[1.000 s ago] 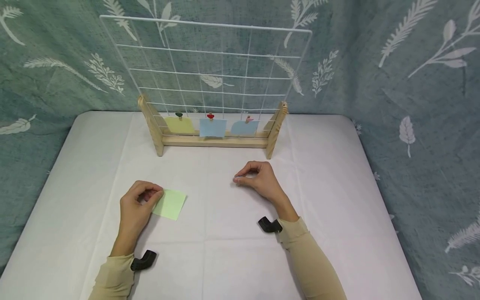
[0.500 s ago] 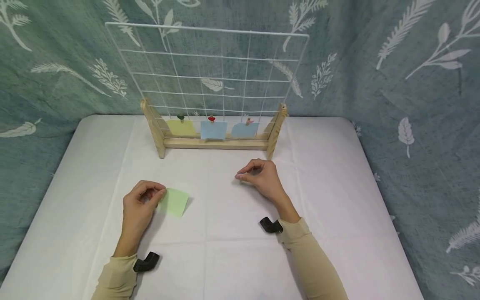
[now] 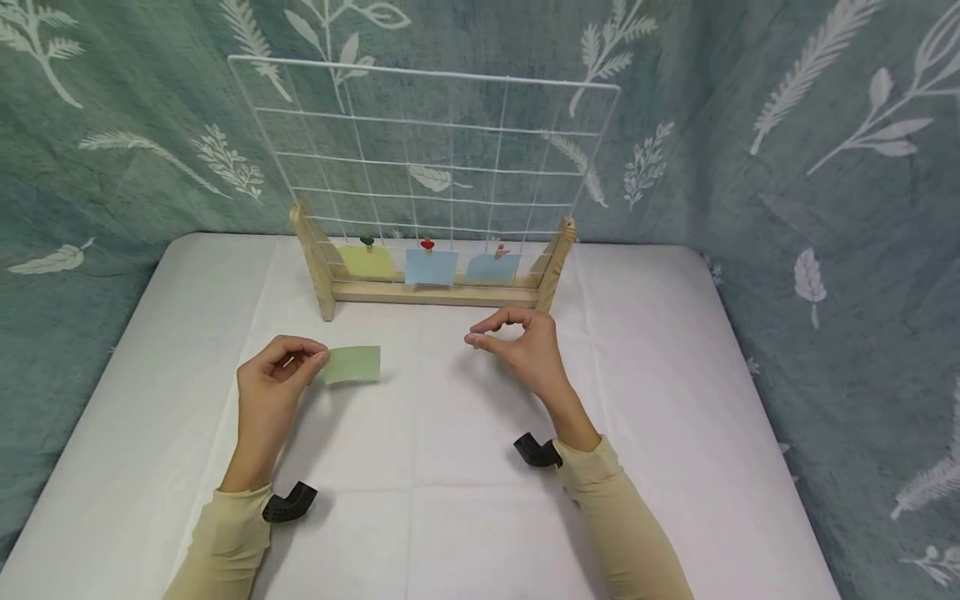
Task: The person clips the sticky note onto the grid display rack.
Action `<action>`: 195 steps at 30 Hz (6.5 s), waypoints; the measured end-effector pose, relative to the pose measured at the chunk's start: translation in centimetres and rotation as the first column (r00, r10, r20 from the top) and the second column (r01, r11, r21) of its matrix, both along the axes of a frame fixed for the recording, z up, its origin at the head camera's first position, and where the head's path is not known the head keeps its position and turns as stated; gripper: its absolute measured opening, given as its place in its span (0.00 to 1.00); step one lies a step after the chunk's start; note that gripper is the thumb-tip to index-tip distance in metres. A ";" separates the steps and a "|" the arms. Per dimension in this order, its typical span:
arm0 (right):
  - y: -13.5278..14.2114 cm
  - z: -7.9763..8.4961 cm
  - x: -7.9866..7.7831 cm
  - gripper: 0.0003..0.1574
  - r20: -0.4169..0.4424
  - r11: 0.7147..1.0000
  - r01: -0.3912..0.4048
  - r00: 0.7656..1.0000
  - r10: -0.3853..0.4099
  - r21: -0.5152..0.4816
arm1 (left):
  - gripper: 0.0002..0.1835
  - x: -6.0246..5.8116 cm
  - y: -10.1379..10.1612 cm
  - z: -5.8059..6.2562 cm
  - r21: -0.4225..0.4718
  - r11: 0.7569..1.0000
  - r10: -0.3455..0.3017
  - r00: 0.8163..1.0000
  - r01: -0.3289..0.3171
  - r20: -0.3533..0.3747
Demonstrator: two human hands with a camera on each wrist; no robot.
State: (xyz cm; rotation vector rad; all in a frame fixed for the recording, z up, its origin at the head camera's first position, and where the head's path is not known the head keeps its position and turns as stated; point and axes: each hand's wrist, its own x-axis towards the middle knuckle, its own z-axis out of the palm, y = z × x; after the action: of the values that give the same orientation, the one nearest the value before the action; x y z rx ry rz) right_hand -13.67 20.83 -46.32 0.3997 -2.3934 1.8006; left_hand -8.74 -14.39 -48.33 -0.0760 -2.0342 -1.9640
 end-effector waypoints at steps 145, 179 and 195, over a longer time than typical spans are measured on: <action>-10.7 14.3 -6.3 0.10 -0.452 0.998 0.057 0.891 -0.043 0.018 | 0.05 -13.4 8.1 9.3 0.207 0.962 0.236 0.921 -0.177 -0.310; -11.6 13.3 -8.7 0.12 -0.531 0.978 0.167 0.844 -0.075 0.128 | 0.05 -13.8 8.2 9.4 0.198 0.957 0.266 0.915 -0.213 -0.304; -11.9 13.7 -8.9 0.08 -0.568 0.968 0.205 0.818 -0.089 0.144 | 0.04 -13.1 8.2 10.5 0.226 0.952 0.272 0.908 -0.206 -0.317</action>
State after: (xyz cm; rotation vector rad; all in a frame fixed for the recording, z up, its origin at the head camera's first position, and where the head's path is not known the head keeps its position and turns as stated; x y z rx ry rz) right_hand -22.54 8.90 -32.64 0.6385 -2.1072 1.1621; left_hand -21.85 -6.23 -37.81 -0.1127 -1.5502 -1.8276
